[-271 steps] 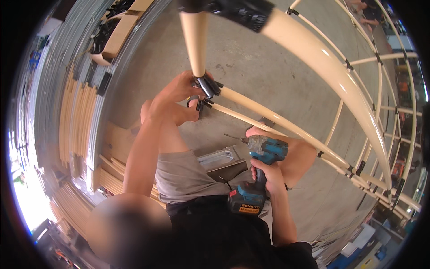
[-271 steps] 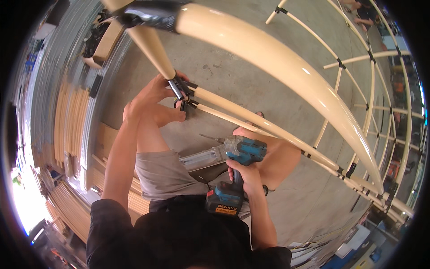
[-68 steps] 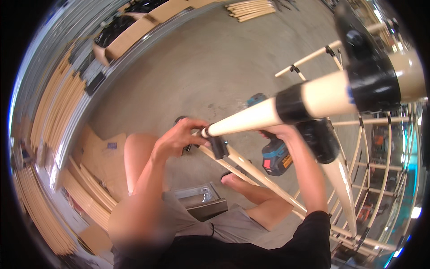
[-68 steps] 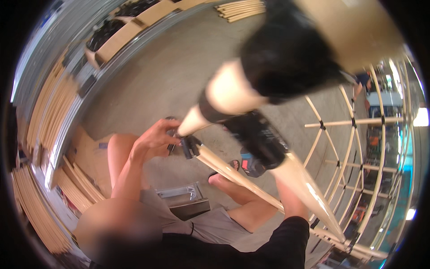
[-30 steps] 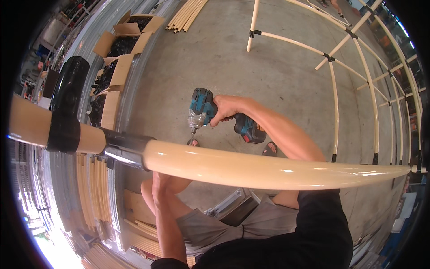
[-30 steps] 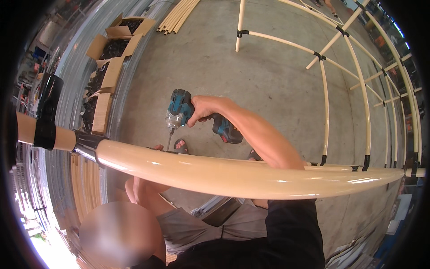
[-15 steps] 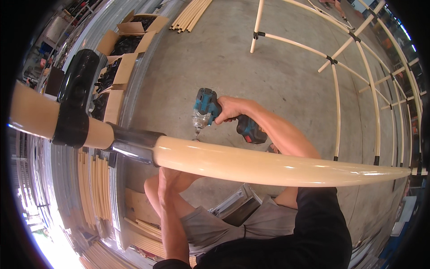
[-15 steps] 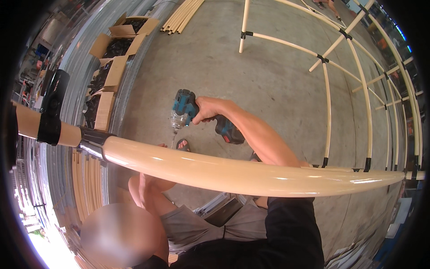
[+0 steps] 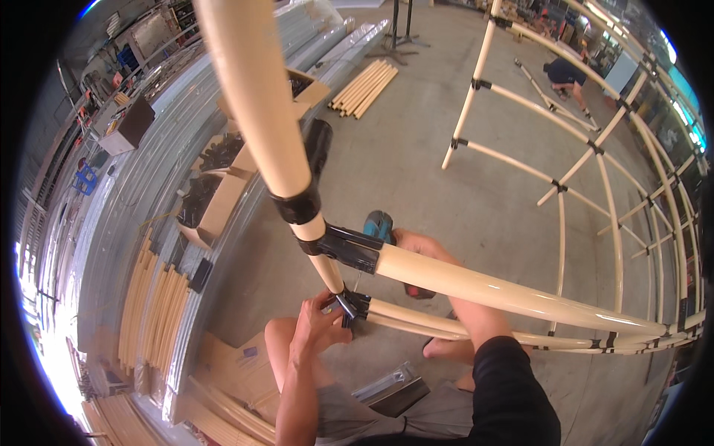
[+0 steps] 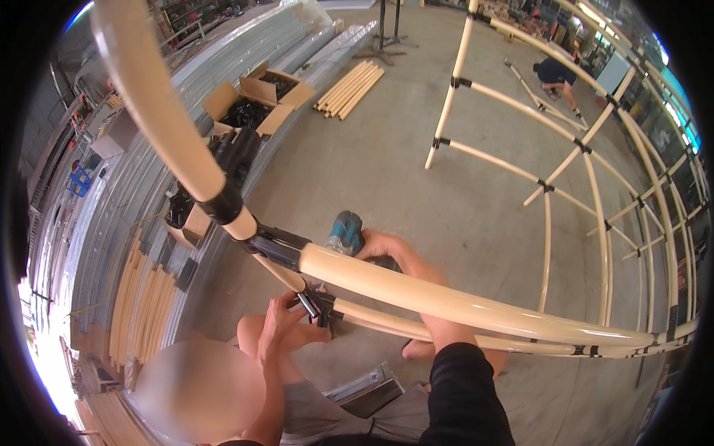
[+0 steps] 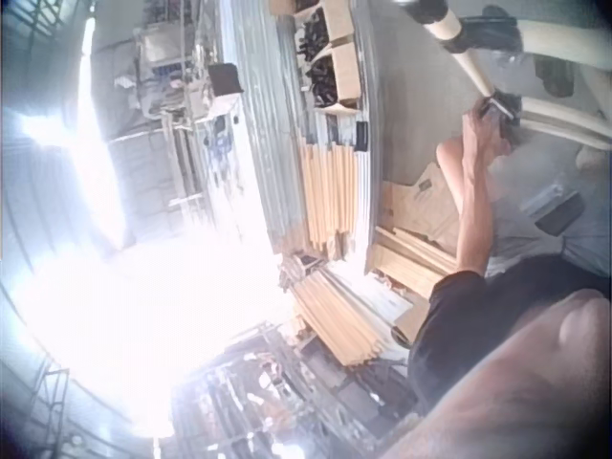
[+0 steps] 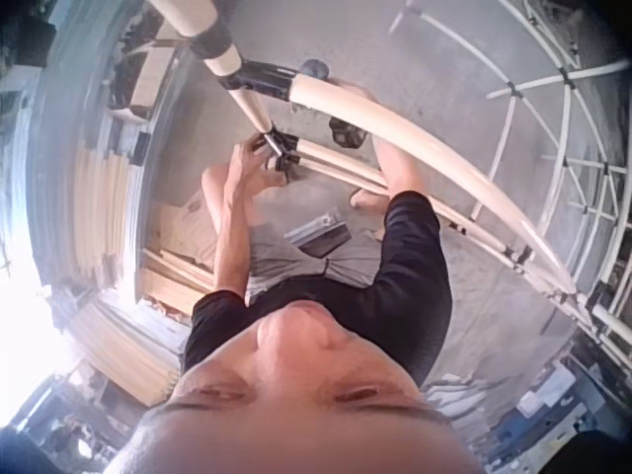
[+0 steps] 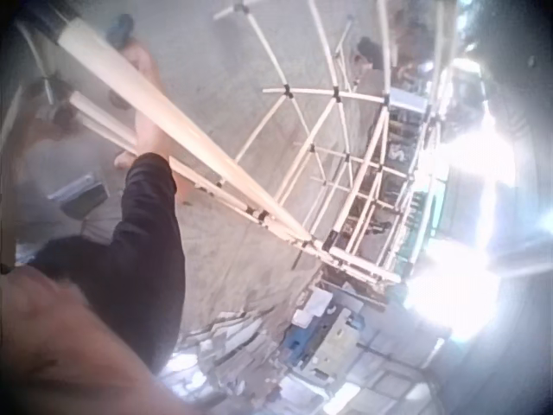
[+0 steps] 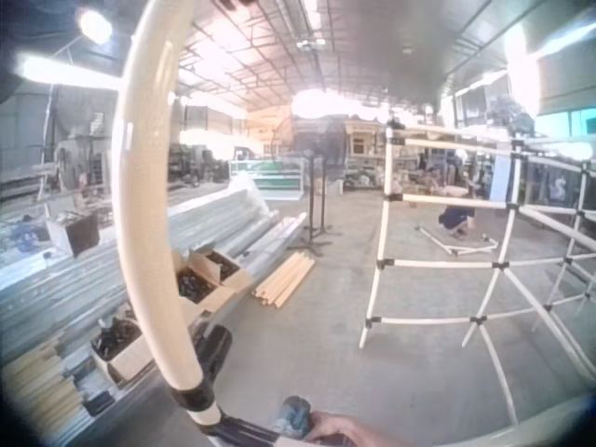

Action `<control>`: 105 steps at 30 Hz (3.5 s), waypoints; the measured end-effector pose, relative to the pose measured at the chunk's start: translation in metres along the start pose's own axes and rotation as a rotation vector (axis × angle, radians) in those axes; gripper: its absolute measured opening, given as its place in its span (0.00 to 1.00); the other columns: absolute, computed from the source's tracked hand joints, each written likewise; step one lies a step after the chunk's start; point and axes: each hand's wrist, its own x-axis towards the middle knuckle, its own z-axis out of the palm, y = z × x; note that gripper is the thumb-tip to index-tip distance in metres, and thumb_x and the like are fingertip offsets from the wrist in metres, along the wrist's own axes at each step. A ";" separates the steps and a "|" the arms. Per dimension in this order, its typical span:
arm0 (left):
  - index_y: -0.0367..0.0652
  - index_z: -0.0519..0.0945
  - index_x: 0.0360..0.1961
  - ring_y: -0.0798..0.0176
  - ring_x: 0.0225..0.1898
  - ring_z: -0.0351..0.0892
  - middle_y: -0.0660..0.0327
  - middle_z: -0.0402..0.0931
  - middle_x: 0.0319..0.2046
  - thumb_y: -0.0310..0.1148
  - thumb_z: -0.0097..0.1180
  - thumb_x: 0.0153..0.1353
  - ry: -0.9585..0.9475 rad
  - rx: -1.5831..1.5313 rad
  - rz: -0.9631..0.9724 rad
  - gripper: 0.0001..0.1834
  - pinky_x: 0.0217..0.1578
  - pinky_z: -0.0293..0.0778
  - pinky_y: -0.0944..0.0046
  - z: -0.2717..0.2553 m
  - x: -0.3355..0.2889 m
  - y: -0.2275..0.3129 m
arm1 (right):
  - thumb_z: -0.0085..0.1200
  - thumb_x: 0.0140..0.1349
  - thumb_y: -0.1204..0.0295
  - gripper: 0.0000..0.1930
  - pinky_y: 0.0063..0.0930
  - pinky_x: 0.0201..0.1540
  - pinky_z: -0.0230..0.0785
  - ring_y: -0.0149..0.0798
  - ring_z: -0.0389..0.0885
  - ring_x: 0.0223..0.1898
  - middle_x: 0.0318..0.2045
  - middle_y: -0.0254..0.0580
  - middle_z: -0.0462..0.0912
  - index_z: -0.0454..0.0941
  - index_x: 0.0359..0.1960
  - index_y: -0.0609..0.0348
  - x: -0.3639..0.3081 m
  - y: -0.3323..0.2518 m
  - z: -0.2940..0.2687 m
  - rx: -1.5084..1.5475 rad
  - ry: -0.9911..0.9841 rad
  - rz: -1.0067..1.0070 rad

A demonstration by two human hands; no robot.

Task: The person uses a drill to secure black plastic connectors onto a tan pipe structure, picking up additional pipes from a nearby stack to expand the frame.

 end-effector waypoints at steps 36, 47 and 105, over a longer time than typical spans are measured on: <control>0.31 0.75 0.52 0.44 0.56 0.73 0.49 0.76 0.52 0.28 0.57 0.62 -0.103 0.251 1.248 0.18 0.60 0.65 0.51 0.364 -0.169 0.455 | 0.64 0.56 0.65 0.16 0.32 0.43 0.73 0.40 0.81 0.39 0.40 0.41 0.83 0.80 0.44 0.60 -0.700 0.174 0.078 0.172 1.355 -0.537; 0.34 0.74 0.48 0.41 0.52 0.71 0.46 0.75 0.43 0.51 0.60 0.59 0.218 0.616 1.038 0.29 0.59 0.62 0.46 0.549 -0.107 0.429 | 0.64 0.58 0.73 0.07 0.25 0.30 0.72 0.29 0.77 0.24 0.22 0.34 0.79 0.77 0.30 0.59 -0.947 0.282 0.026 0.796 1.573 -0.486; 0.38 0.79 0.31 0.44 0.44 0.72 0.50 0.76 0.34 0.53 0.54 0.64 0.862 0.931 0.684 0.24 0.53 0.63 0.44 1.491 -0.336 0.770 | 0.67 0.55 0.69 0.10 0.22 0.20 0.67 0.27 0.75 0.19 0.20 0.33 0.78 0.79 0.32 0.61 -1.853 0.639 -0.783 0.233 1.103 -1.091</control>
